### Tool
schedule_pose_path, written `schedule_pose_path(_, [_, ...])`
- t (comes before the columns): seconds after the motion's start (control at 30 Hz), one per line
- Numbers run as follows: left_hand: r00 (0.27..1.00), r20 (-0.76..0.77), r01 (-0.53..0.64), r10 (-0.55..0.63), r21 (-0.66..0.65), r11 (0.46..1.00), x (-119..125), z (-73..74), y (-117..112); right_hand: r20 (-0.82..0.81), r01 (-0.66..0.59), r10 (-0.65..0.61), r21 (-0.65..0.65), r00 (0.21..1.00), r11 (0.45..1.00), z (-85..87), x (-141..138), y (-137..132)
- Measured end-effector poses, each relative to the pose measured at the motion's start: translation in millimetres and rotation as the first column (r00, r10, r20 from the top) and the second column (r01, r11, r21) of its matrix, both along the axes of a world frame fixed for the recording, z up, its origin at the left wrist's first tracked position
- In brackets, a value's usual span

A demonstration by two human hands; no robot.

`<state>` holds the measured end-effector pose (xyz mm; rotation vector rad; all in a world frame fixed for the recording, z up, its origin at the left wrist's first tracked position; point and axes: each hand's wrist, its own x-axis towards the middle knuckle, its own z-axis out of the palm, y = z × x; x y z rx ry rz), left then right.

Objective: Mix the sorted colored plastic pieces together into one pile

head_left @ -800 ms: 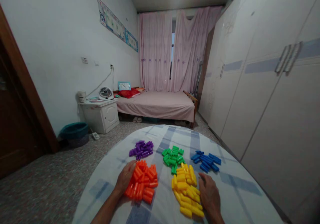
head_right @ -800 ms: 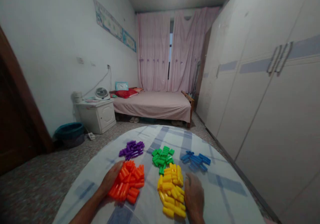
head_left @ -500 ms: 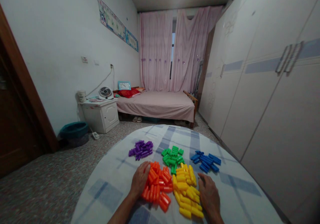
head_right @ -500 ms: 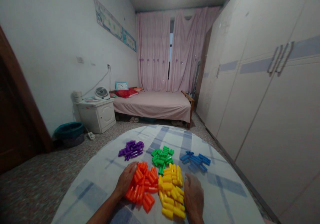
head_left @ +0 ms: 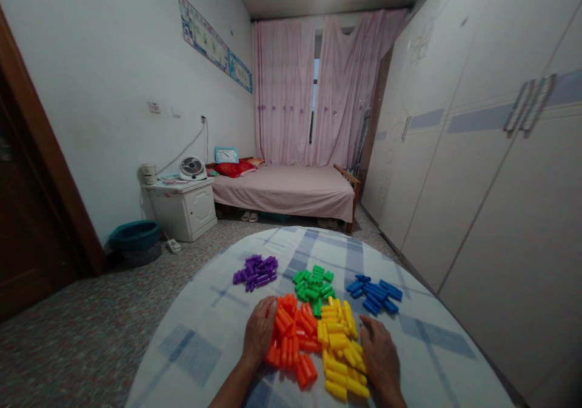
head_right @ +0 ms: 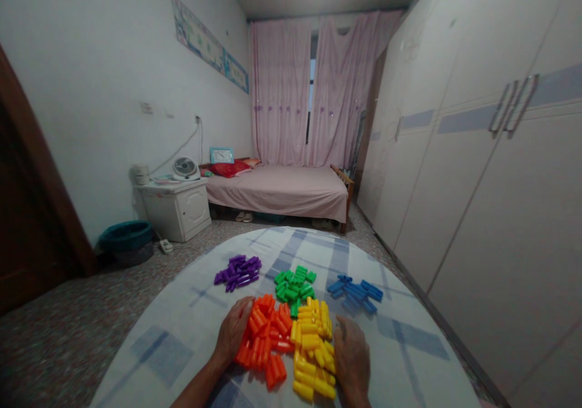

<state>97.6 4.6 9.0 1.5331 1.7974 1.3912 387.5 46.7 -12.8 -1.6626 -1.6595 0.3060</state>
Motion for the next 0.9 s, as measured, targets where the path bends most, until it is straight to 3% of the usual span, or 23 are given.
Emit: schedule_pose_path(0.9, [1.000, -0.014, -0.003, 0.003, 0.021, 1.000, 2.2, 6.9, -5.2, -0.033, -0.048, 0.047, -0.037, 0.998, 0.998, 4.6, 0.4, -2.8])
